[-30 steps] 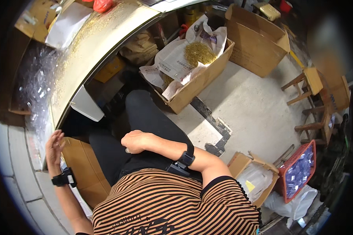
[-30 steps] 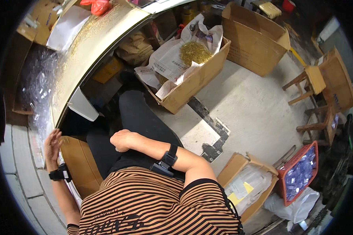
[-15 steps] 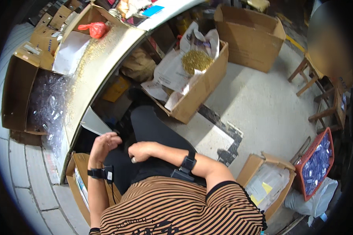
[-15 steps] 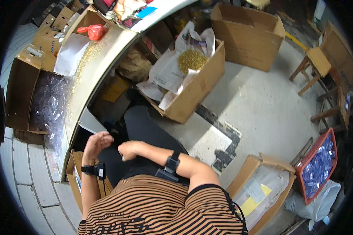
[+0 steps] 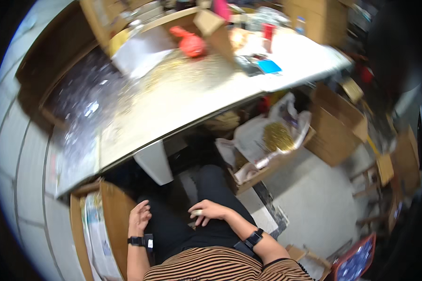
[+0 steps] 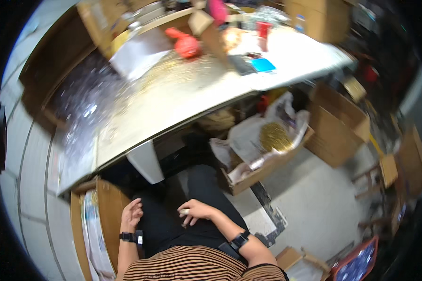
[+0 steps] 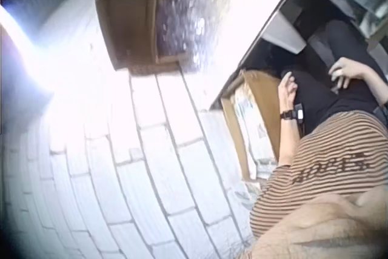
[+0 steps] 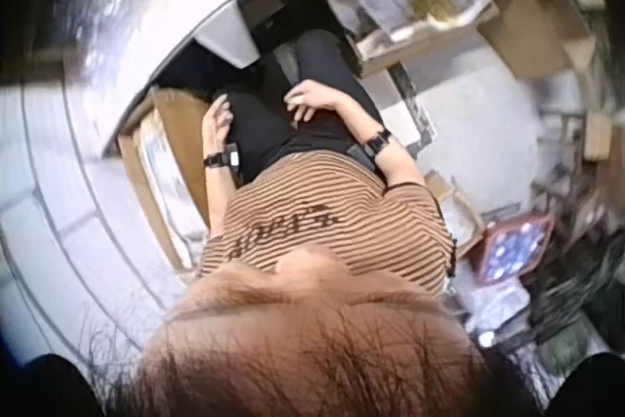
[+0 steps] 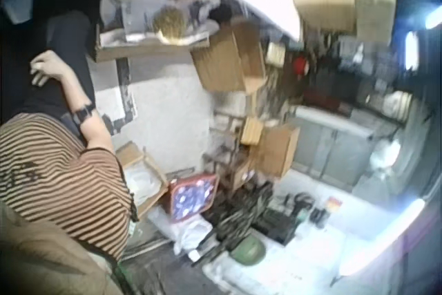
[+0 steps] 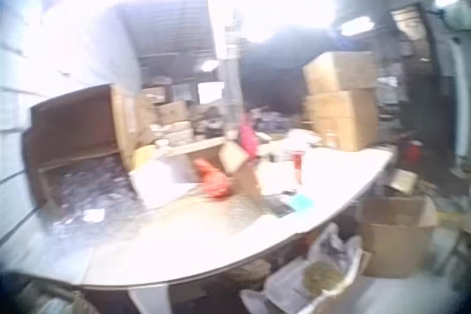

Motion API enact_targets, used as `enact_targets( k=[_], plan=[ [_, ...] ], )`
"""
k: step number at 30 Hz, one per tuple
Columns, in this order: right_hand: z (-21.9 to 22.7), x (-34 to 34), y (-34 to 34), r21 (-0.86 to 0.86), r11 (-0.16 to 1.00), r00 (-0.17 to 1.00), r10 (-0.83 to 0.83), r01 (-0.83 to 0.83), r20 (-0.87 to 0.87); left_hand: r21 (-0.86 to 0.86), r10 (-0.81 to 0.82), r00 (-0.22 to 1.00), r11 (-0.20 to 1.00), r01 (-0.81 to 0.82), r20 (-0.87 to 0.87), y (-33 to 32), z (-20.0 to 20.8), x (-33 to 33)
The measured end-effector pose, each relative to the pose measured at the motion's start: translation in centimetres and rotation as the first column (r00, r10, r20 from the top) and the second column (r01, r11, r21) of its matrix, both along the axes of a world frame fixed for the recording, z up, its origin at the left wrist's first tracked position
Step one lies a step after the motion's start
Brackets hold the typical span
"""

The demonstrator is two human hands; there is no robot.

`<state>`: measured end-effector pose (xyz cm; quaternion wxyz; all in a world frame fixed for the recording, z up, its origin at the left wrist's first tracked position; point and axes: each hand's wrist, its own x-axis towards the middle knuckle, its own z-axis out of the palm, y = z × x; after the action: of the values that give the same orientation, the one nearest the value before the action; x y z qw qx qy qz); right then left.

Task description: Sorting and packaging gold-colored metal pins into small plastic bags.

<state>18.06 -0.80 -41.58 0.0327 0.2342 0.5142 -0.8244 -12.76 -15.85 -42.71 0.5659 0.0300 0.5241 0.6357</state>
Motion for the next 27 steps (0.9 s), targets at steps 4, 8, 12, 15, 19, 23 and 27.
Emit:
enact_targets(
  k=[4, 8, 12, 15, 19, 23, 27],
  plan=[
    [-0.2, -1.5, 0.2, -0.093, 0.994, 0.999, -0.054, 0.054, 0.010, 0.169, 0.043, 0.992, 0.984, -0.064, 0.121, -2.5, -1.1, 1.1],
    [-0.9, -2.9, -0.4, -0.042, 0.997, 0.994, -0.068, 0.072, 0.086, 0.247, -0.020, 0.987, 0.969, -0.021, 0.162, -4.7, -0.9, 2.6],
    [-0.4, -5.2, -1.0, 0.049, 0.998, 0.978, -0.046, 0.037, 0.205, 0.316, -0.014, 0.988, 0.948, -0.036, 0.155, -7.2, 0.2, 3.5],
    [-0.2, -7.3, -1.8, 0.058, 0.998, 0.963, -0.002, -0.014, 0.268, 0.346, 0.012, 0.983, 0.935, -0.076, 0.183, -9.5, 0.9, 4.4],
    [-2.1, -10.5, -3.7, 0.060, 0.995, 0.954, 0.062, -0.083, 0.294, 0.341, 0.003, 0.985, 0.938, -0.062, 0.171, -11.7, 0.6, 5.2],
    [-3.5, -13.1, -4.3, 0.136, 0.975, 0.949, 0.132, -0.177, 0.288, 0.355, -0.015, 0.985, 0.934, -0.048, 0.174, -12.5, -0.4, 6.0],
    [-3.5, -16.2, -4.2, 0.096, 0.995, 0.963, -0.006, -0.021, 0.269, 0.285, 0.023, 0.985, 0.956, -0.072, 0.173, -12.2, -0.1, 5.3]
  ],
)
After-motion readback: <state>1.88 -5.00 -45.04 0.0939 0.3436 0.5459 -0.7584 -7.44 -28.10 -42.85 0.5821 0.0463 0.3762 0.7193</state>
